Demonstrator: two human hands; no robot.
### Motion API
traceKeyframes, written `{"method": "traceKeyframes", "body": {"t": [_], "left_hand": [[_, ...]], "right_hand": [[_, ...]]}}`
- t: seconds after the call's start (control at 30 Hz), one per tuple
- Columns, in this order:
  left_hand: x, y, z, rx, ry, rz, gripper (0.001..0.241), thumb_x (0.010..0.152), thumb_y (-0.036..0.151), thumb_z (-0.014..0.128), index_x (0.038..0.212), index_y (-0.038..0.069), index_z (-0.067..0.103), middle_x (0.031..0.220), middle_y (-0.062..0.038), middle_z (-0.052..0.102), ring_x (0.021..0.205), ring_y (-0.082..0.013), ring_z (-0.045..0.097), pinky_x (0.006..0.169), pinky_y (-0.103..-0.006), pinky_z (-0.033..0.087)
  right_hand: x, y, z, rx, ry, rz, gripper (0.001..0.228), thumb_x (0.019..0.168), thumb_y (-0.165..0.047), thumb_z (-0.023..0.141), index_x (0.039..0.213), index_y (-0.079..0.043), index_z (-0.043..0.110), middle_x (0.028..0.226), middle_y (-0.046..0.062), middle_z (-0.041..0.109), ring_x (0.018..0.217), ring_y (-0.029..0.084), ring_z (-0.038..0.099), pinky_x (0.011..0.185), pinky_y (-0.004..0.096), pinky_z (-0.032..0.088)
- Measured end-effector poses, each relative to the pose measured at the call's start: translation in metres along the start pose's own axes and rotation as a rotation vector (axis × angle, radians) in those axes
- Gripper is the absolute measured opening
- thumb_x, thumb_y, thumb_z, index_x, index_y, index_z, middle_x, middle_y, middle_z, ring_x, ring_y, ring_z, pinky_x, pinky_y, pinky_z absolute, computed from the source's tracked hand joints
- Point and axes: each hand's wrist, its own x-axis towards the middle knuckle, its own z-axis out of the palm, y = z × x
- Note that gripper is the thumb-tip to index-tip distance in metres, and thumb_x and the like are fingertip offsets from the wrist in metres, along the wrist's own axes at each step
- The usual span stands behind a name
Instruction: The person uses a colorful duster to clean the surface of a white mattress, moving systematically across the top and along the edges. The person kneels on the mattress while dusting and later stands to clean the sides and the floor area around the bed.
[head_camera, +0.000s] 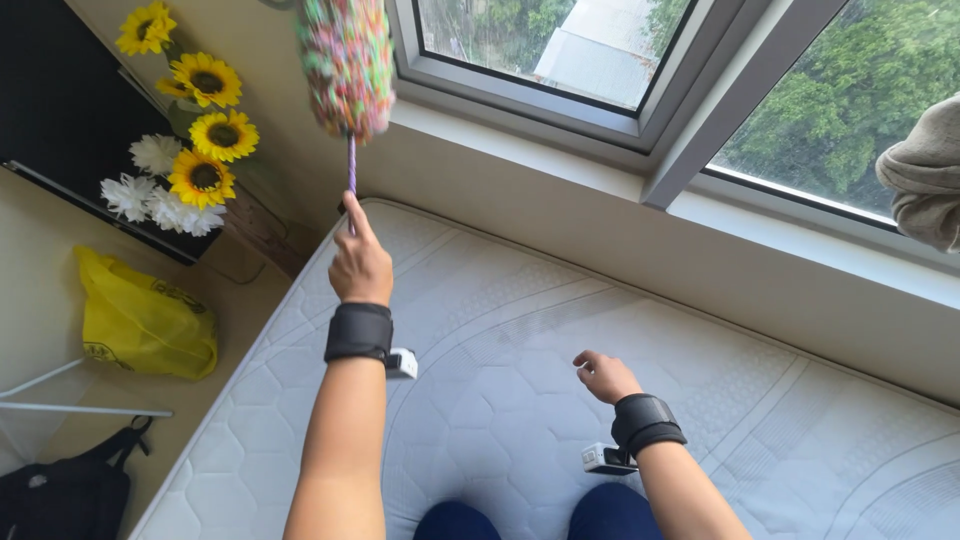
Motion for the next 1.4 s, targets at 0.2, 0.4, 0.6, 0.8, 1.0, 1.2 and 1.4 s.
{"method": "traceKeyframes", "body": {"t": [0.2, 0.4, 0.6, 0.8, 1.0, 1.2, 1.4], "left_hand": [[-0.038, -0.002, 0.056, -0.018, -0.187, -0.064, 0.077, 0.095, 0.009, 0.054, 0.164, 0.009, 0.019, 0.096, -0.028, 0.068, 0.075, -0.0388, 0.074, 0.065, -0.0455, 0.061], [-0.067, -0.004, 0.056, -0.053, -0.224, -0.076, 0.073, 0.094, 0.01, 0.056, 0.16, 0.011, 0.025, 0.094, -0.024, 0.07, 0.081, -0.0399, 0.074, 0.068, -0.049, 0.06], [-0.122, 0.021, 0.012, -0.145, -0.197, 0.138, 0.072, 0.092, 0.005, 0.053, 0.16, 0.008, 0.029, 0.087, -0.024, 0.07, 0.072, -0.0396, 0.073, 0.061, -0.0488, 0.06], [-0.196, 0.062, 0.029, -0.249, -0.207, 0.435, 0.074, 0.086, 0.002, 0.055, 0.157, 0.009, 0.037, 0.081, -0.019, 0.07, 0.058, -0.0355, 0.071, 0.052, -0.0459, 0.06], [-0.185, 0.089, 0.033, -0.218, -0.255, 0.6, 0.071, 0.09, 0.006, 0.055, 0.158, 0.015, 0.039, 0.075, -0.016, 0.068, 0.057, -0.0311, 0.072, 0.052, -0.0454, 0.06], [-0.114, -0.003, 0.043, -0.01, -0.224, 0.274, 0.072, 0.092, 0.007, 0.056, 0.158, 0.029, 0.039, 0.081, -0.015, 0.071, 0.069, -0.0354, 0.075, 0.058, -0.0488, 0.061], [-0.079, -0.067, 0.053, -0.109, -0.223, -0.083, 0.06, 0.096, 0.005, 0.053, 0.153, 0.017, 0.04, 0.076, -0.02, 0.073, 0.071, -0.039, 0.075, 0.061, -0.0509, 0.059]], "right_hand": [[-0.004, 0.027, -0.005, -0.058, -0.013, 0.074, 0.032, 0.093, -0.029, 0.06, 0.123, -0.024, 0.071, 0.113, 0.005, 0.078, 0.108, 0.027, 0.072, 0.097, 0.04, 0.056], [-0.008, 0.037, 0.005, -0.075, -0.021, 0.054, 0.032, 0.093, -0.03, 0.061, 0.123, -0.026, 0.07, 0.115, 0.004, 0.077, 0.109, 0.026, 0.072, 0.097, 0.04, 0.056], [-0.022, 0.049, 0.02, -0.091, -0.021, 0.086, 0.032, 0.094, -0.029, 0.058, 0.124, -0.026, 0.07, 0.116, 0.003, 0.077, 0.11, 0.026, 0.071, 0.098, 0.041, 0.056], [-0.031, 0.058, 0.041, -0.097, -0.037, 0.097, 0.032, 0.094, -0.03, 0.059, 0.124, -0.026, 0.07, 0.118, 0.001, 0.076, 0.112, 0.025, 0.07, 0.1, 0.04, 0.054], [-0.038, 0.066, 0.043, -0.105, -0.017, 0.093, 0.032, 0.094, -0.03, 0.059, 0.123, -0.026, 0.071, 0.115, 0.002, 0.077, 0.112, 0.025, 0.07, 0.1, 0.04, 0.054], [-0.038, 0.065, 0.035, -0.133, -0.013, 0.113, 0.033, 0.093, -0.029, 0.058, 0.124, -0.027, 0.07, 0.116, 0.002, 0.077, 0.112, 0.025, 0.07, 0.1, 0.041, 0.055], [-0.033, 0.037, 0.031, -0.15, -0.029, 0.087, 0.032, 0.094, -0.029, 0.057, 0.124, -0.025, 0.07, 0.118, 0.003, 0.076, 0.113, 0.025, 0.07, 0.1, 0.04, 0.055]]}}
